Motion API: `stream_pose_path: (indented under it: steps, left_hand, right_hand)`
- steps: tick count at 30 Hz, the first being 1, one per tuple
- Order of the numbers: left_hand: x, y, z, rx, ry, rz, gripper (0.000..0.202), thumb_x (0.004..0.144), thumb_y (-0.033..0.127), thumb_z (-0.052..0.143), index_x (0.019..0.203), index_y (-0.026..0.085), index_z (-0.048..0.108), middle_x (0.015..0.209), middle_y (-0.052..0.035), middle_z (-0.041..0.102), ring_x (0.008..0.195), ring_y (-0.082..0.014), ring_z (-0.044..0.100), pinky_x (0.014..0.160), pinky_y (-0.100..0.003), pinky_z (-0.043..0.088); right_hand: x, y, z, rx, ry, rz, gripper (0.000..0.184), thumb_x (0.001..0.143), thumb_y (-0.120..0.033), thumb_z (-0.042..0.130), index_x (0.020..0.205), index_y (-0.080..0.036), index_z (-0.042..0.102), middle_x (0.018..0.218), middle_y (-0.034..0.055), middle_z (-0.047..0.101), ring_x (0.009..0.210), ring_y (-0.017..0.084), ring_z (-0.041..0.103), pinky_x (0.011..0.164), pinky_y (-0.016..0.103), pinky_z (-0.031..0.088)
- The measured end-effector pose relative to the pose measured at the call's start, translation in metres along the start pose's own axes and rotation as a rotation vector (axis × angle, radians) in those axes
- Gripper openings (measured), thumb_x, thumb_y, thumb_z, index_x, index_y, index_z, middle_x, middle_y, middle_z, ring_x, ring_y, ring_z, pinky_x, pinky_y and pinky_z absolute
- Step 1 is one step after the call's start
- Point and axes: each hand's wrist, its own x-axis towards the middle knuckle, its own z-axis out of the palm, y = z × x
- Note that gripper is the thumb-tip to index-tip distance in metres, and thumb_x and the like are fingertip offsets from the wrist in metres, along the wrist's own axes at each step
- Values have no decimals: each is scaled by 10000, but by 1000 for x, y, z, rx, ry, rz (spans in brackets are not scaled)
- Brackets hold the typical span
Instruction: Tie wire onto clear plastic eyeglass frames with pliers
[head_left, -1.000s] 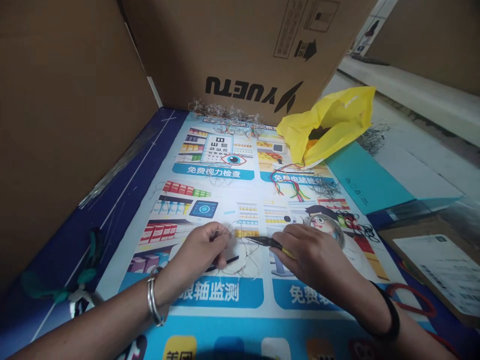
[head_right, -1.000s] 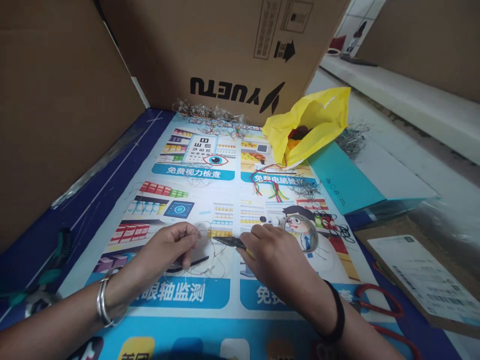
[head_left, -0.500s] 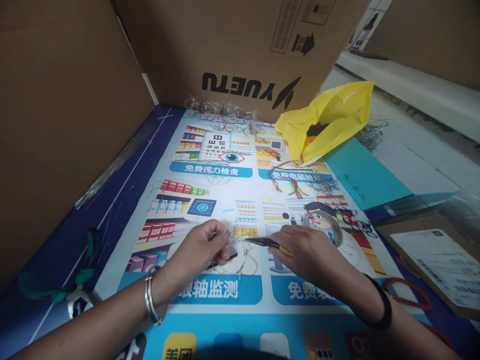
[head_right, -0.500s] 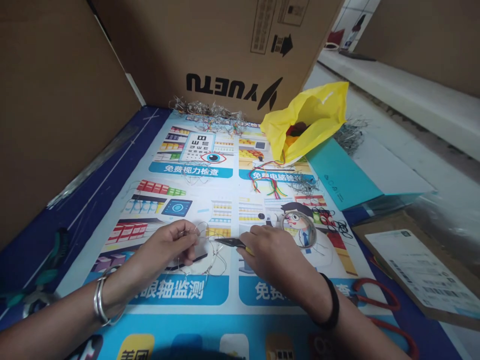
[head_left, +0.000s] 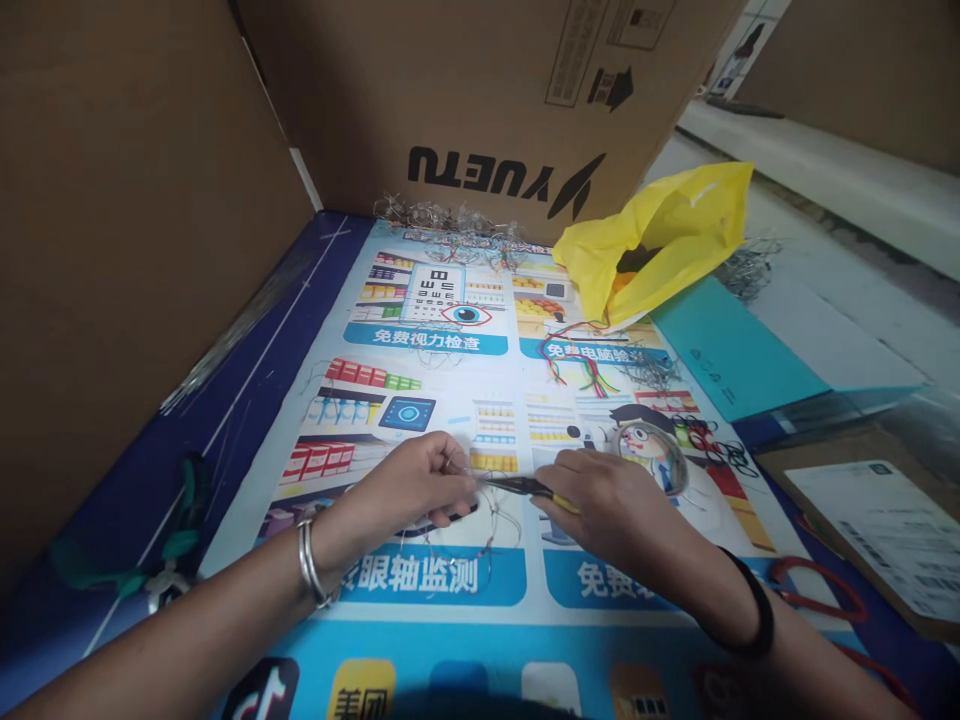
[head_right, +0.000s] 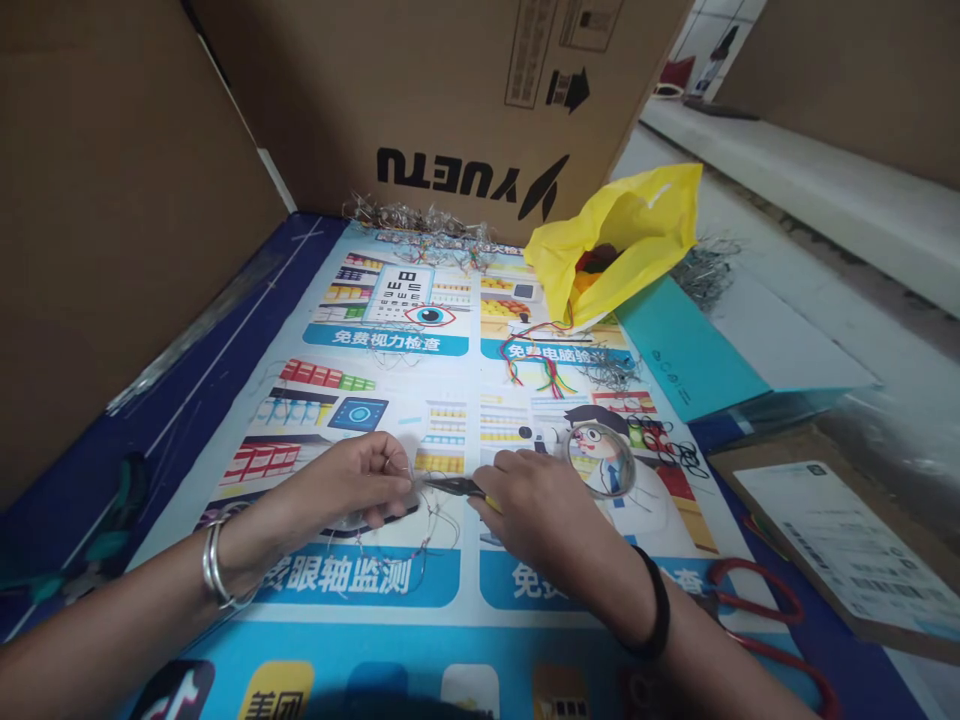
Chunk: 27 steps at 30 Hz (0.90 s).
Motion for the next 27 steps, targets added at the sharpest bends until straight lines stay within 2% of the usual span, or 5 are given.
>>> stream_pose_path:
  steps: [5, 11, 14, 17, 27]
  left_hand:
    - [5, -10, -1, 22, 10, 40, 231, 713, 225, 647, 763, 196, 424, 614, 20, 624, 475, -78, 515, 410, -176, 357]
    - [2, -12, 2, 0, 56, 105, 258, 761, 304, 618, 968, 231, 482, 605, 51, 575, 495, -102, 557, 406, -183, 375]
    - [-2, -10, 4, 52, 58, 120, 153, 793, 340, 574, 858, 206, 541, 569, 37, 573, 498, -99, 544, 442, -196, 394]
    - [-6, -9, 5, 103, 73, 107, 191, 806, 361, 546, 742, 182, 554, 588, 4, 605, 487, -95, 527, 469, -212, 403]
    - [-5, -16, 6, 114, 205, 98, 179, 818, 363, 532, 770, 190, 547, 584, 6, 613, 442, -89, 505, 438, -203, 408]
  right_hand:
    - [1, -2, 0, -2, 8, -9, 138, 849, -295, 518, 801, -199, 603, 750, 29, 614, 679, 152, 536, 576, 263, 271]
    - [2, -3, -1, -4, 14, -22, 154, 858, -293, 500, 809, -194, 607, 740, 32, 607, 684, 147, 530, 576, 260, 278]
    - [2, -4, -1, 1, 11, -15, 168, 870, -294, 482, 825, -195, 610, 745, 33, 604, 698, 150, 531, 584, 263, 286]
    - [3, -5, 0, 1, 15, -13, 182, 873, -298, 476, 823, -192, 615, 741, 35, 600, 698, 149, 528, 588, 262, 291]
    - [-3, -1, -5, 28, 27, 8, 151, 848, -282, 515, 842, -177, 624, 776, 53, 589, 754, 175, 542, 656, 284, 340]
